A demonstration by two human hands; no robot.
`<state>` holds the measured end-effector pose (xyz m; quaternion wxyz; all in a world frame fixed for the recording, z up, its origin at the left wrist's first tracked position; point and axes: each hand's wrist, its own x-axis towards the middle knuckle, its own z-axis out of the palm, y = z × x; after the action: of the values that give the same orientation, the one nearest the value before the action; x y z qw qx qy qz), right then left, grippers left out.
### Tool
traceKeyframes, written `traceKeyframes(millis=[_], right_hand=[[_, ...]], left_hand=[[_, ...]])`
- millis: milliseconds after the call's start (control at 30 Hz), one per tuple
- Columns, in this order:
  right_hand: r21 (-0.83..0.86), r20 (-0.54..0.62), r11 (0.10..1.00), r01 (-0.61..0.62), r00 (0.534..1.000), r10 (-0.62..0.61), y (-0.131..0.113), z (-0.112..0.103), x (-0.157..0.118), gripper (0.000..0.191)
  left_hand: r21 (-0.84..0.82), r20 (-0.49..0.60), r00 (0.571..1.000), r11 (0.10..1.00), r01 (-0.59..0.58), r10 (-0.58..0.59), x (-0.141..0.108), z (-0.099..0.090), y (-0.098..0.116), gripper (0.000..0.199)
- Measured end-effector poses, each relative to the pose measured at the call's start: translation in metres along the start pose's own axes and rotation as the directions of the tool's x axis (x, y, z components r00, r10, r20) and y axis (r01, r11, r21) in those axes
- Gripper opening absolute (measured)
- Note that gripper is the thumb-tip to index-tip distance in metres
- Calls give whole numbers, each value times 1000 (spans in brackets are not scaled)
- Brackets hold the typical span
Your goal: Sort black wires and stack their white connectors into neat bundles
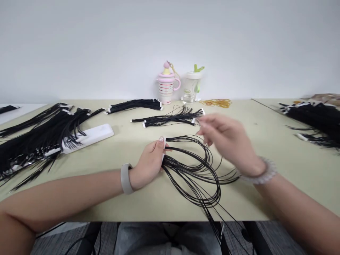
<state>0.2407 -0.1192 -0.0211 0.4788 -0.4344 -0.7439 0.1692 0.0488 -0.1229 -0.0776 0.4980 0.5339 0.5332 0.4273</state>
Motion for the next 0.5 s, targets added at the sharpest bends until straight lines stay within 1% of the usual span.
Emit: traceKeyframes(millis=[33,67,100,133,200,267,400,500], right_hand=[[-101,82,991,93,993,-85,0,9,-5,15],[-169,145,971,170,979,-146,0,17,-8,12],[-215,194,950,228,963,-187,2,23,-12,12],[-241,224,935,261,952,-208,3,28,-14,14],[-263,258,923,280,943,-212,6,34,-17,18],[-266,273,919,289,937,-216,8,35,-18,18],[-284,269,912,295,938,-219,7,35,-19,15],[-309,268,905,292,940,-212,7,36,-20,19]], left_hand=[[8,-4,1000,1000,-7,7,0,0,-1,37],[23,-9,1000,1000,-13,13,1,-1,-1,37],[40,-12,1000,999,-19,20,1,-1,-2,38],[54,-13,1000,998,-26,27,1,-1,-2,38],[52,-3,999,998,-32,33,2,-1,-3,38],[26,9,999,999,-35,34,3,-1,-5,38],[3,27,998,998,-58,57,4,-1,-9,38],[9,36,996,996,-87,86,5,-1,-10,38]])
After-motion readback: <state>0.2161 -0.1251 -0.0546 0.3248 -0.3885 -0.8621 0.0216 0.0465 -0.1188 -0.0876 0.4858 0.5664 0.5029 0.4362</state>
